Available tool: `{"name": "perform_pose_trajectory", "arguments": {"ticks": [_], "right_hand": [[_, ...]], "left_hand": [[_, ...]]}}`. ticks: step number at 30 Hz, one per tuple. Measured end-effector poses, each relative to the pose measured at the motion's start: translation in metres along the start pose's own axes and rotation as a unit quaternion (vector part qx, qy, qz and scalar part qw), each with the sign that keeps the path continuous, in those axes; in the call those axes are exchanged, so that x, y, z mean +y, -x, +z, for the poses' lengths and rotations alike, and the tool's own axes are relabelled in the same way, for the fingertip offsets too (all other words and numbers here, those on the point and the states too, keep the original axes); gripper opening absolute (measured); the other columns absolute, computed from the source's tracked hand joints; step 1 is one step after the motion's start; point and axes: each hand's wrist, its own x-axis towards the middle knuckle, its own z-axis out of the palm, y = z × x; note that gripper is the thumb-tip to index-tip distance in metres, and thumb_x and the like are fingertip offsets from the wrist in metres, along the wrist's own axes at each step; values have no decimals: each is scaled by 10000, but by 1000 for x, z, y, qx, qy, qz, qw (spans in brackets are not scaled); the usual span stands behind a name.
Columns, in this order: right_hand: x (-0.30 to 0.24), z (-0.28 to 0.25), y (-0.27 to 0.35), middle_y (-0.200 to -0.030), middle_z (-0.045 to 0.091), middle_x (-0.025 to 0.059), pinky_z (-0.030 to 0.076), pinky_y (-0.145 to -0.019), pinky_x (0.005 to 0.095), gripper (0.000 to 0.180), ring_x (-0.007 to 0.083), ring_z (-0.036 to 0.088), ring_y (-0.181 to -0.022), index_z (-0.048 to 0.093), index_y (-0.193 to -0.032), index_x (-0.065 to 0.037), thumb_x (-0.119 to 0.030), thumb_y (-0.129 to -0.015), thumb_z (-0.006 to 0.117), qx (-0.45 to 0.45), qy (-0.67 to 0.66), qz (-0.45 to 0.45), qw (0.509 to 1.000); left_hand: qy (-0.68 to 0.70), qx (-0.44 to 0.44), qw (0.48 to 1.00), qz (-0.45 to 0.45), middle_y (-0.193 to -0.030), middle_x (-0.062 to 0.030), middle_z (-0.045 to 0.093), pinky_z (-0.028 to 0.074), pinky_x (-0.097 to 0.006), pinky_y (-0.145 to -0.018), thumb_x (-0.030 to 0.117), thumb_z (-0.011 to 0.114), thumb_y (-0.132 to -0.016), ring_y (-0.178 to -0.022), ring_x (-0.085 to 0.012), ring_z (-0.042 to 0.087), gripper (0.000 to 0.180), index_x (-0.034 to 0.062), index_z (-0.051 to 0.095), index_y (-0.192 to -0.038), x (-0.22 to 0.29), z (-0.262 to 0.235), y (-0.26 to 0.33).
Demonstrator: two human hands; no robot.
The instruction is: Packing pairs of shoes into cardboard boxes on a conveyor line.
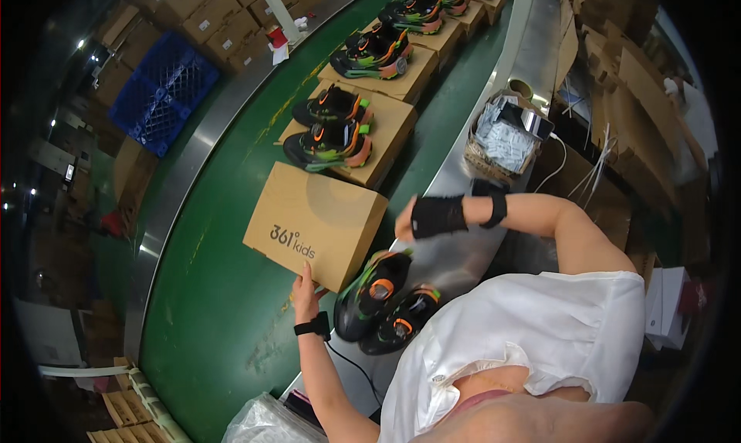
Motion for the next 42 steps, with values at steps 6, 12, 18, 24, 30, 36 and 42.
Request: {"name": "perform_pose_trajectory", "arguments": {"ticks": [6,12,18,24,30,36,42], "right_hand": [[167,-128,-9,-869,583,161,447,-696,315,446,228,566,-814,536,-964,20,-312,-677,615,400,-5,367,840],[406,-228,101,-1024,540,152,464,-657,362,559,265,561,-795,458,-1091,3,-291,-663,664,622,-16,430,654],[269,-176,-10,-533,358,39,318,-304,268,329,137,348,-374,478,-753,-55,-291,-645,681,546,-346,461,609],[209,-204,13,-572,496,74,319,-313,268,387,146,387,-313,547,-798,-4,-342,-649,661,519,-253,535,617],[272,-245,56,-758,576,114,440,-526,321,409,216,547,-603,542,-859,23,-235,-594,716,615,-72,505,601],[158,-218,21,-909,504,148,402,-778,367,444,316,488,-884,466,-998,-33,-150,-593,606,549,381,157,727],[95,-82,-24,-1255,285,186,327,-846,541,831,370,320,-1127,303,-1254,-159,-116,-495,640,170,334,60,925]], "left_hand": [[-62,136,947,285,-1263,-139,307,329,-302,-894,110,469,-838,-1085,-214,373,575,18,129,-1293,-27,11,-42],[-57,30,940,335,-1299,-146,258,255,-294,-945,147,460,-847,-1124,-206,330,590,-2,115,-1303,13,38,-99],[-56,75,955,281,-1253,-146,320,295,-313,-919,126,470,-838,-1098,-209,353,571,-12,152,-1291,-8,-26,-96],[-57,87,906,409,-1280,-177,286,305,-333,-921,99,548,-790,-1103,-233,360,658,35,147,-1307,5,-27,-111],[-70,44,936,343,-1292,-191,209,268,-339,-943,113,514,-805,-1131,-241,307,720,3,5,-1302,27,58,-116],[-97,-30,946,309,-1309,-195,161,238,-367,-965,87,532,-787,-1165,-255,265,777,20,-48,-1300,38,106,-149],[-6,-87,969,232,-1267,-180,260,336,-358,-906,72,536,-780,-1119,-248,349,759,89,-7,-1311,95,121,-83]]}}
